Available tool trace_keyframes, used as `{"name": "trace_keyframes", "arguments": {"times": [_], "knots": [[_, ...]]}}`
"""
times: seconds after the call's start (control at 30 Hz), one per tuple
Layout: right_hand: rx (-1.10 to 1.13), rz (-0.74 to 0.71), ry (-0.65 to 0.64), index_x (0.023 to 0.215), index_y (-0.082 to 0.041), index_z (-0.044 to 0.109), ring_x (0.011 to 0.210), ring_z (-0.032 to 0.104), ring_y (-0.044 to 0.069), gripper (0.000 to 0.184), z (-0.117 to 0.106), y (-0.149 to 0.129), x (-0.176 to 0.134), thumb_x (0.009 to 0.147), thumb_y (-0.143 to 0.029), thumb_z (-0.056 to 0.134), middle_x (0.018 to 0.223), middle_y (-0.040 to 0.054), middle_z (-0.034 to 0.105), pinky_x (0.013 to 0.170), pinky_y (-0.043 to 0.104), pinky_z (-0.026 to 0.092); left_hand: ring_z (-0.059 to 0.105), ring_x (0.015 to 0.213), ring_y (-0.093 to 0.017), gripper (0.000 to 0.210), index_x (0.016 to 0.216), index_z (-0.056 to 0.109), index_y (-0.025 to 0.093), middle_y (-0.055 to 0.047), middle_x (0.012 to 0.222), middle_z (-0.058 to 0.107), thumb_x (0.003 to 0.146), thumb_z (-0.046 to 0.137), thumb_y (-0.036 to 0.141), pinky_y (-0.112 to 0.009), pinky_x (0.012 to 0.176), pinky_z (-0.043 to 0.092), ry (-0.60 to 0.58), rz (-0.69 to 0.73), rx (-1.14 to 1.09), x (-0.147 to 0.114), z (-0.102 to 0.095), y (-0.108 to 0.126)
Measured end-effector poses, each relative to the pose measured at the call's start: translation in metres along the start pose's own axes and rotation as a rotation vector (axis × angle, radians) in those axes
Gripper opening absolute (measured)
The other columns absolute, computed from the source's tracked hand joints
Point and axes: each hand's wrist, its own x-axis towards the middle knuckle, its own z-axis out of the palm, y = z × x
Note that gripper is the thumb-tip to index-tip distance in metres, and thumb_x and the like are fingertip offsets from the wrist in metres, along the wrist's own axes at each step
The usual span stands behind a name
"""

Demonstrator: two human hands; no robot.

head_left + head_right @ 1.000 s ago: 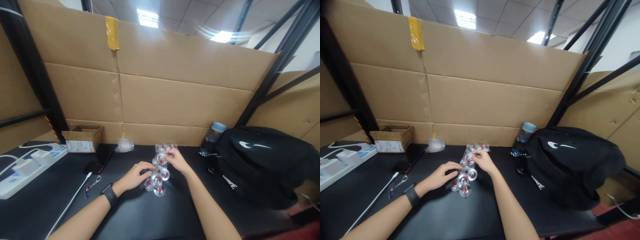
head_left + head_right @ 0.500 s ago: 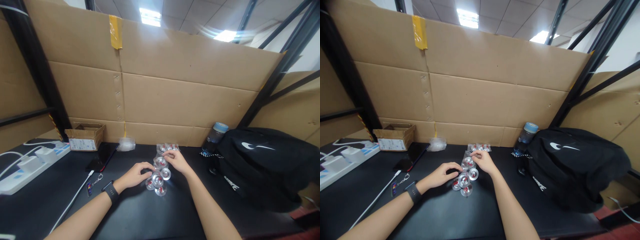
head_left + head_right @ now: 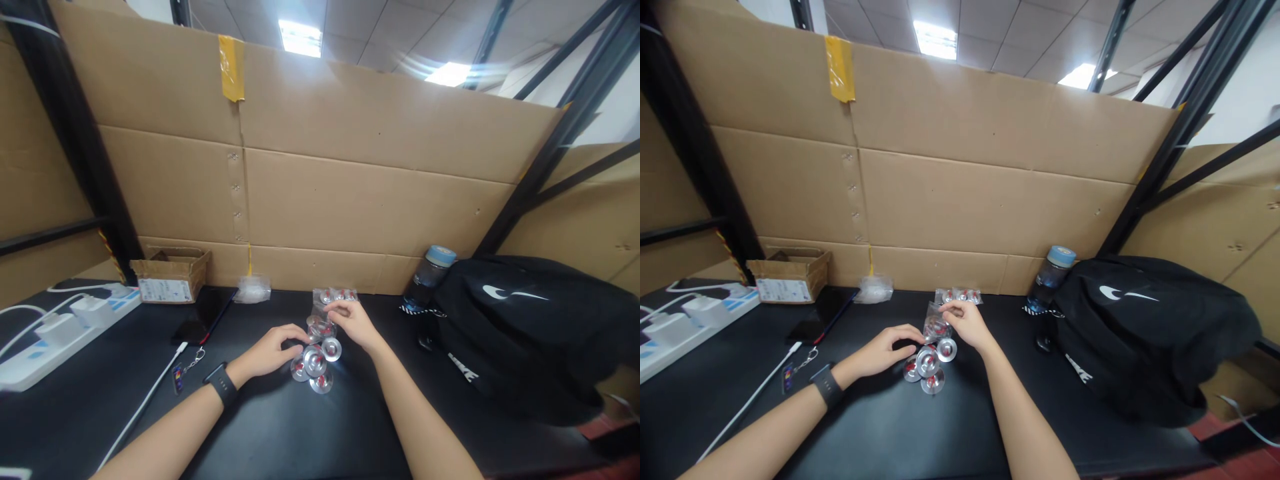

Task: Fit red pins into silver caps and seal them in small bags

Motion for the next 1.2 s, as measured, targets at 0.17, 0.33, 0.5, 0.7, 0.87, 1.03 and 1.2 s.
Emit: {"name": "trace_keyframes", "arguments": {"times": [0.17, 0.33, 0.5, 0.7, 0.87, 1.03, 1.2], "knots": [[0.047, 0.004, 0.003, 0.092, -0.017, 0.074, 0.075, 0.068, 0.019, 0.023, 0.000, 0.000, 0.001, 0.077, -0.034, 0.073, 0.081, 0.0044, 0.074, 0.075, 0.032, 0.052, 0.064, 0.112, -0.019, 0.025, 0.112, 0.075, 0.028, -0.004, 0.119, 0.071, 0.092, 0.061, 0.025, -0.032, 0.104, 0.047, 0.008, 0.008, 0.037, 0.000, 0.001, -0.003], [0.096, 0.017, 0.030, 0.093, -0.017, 0.075, 0.077, 0.067, 0.018, 0.025, 0.002, -0.002, 0.001, 0.077, -0.037, 0.075, 0.083, 0.0041, 0.073, 0.078, 0.032, 0.051, 0.064, 0.112, -0.020, 0.024, 0.110, 0.076, 0.027, -0.005, 0.119, 0.069, 0.091, 0.062, 0.025, -0.032, 0.104, 0.046, 0.030, -0.011, 0.083, 0.001, 0.002, -0.004], [0.137, 0.055, 0.080, 0.090, -0.018, 0.075, 0.072, 0.065, 0.016, 0.024, 0.006, -0.007, 0.000, 0.074, -0.036, 0.077, 0.081, 0.0027, 0.073, 0.075, 0.031, 0.050, 0.063, 0.112, -0.020, 0.024, 0.111, 0.075, 0.027, -0.005, 0.119, 0.069, 0.091, 0.061, 0.024, -0.032, 0.104, 0.045, 0.039, -0.010, 0.103, 0.001, 0.001, -0.004], [0.190, 0.064, 0.123, 0.092, -0.017, 0.076, 0.071, 0.063, 0.016, 0.024, 0.007, -0.002, 0.001, 0.075, -0.035, 0.076, 0.079, 0.0026, 0.071, 0.072, 0.029, 0.047, 0.064, 0.113, -0.020, 0.025, 0.111, 0.074, 0.026, -0.005, 0.119, 0.070, 0.090, 0.062, 0.022, -0.032, 0.104, 0.046, 0.035, -0.010, 0.106, 0.001, 0.001, -0.004], [0.198, 0.045, 0.142, 0.095, -0.019, 0.075, 0.072, 0.061, 0.016, 0.026, 0.008, 0.006, 0.004, 0.075, -0.035, 0.076, 0.083, 0.0026, 0.070, 0.069, 0.028, 0.045, 0.063, 0.120, -0.020, 0.029, 0.115, 0.073, 0.028, -0.002, 0.127, 0.069, 0.089, 0.062, 0.020, -0.032, 0.109, 0.043, 0.024, -0.041, 0.101, 0.001, 0.002, -0.004], [0.234, 0.014, 0.164, 0.097, -0.020, 0.072, 0.071, 0.061, 0.016, 0.026, 0.009, 0.009, 0.006, 0.077, -0.036, 0.076, 0.081, 0.0016, 0.068, 0.069, 0.028, 0.046, 0.061, 0.125, -0.020, 0.032, 0.117, 0.073, 0.030, 0.001, 0.133, 0.068, 0.088, 0.062, 0.021, -0.033, 0.113, 0.041, 0.011, -0.066, 0.095, 0.000, 0.002, -0.005], [0.297, -0.023, 0.191, 0.101, -0.021, 0.070, 0.067, 0.058, 0.014, 0.029, 0.008, 0.010, 0.006, 0.078, -0.036, 0.077, 0.077, 0.0001, 0.065, 0.066, 0.027, 0.045, 0.062, 0.122, -0.020, 0.034, 0.119, 0.072, 0.028, -0.001, 0.129, 0.070, 0.088, 0.062, 0.021, -0.033, 0.111, 0.043, 0.002, -0.053, 0.084, 0.000, 0.002, -0.006]]}}
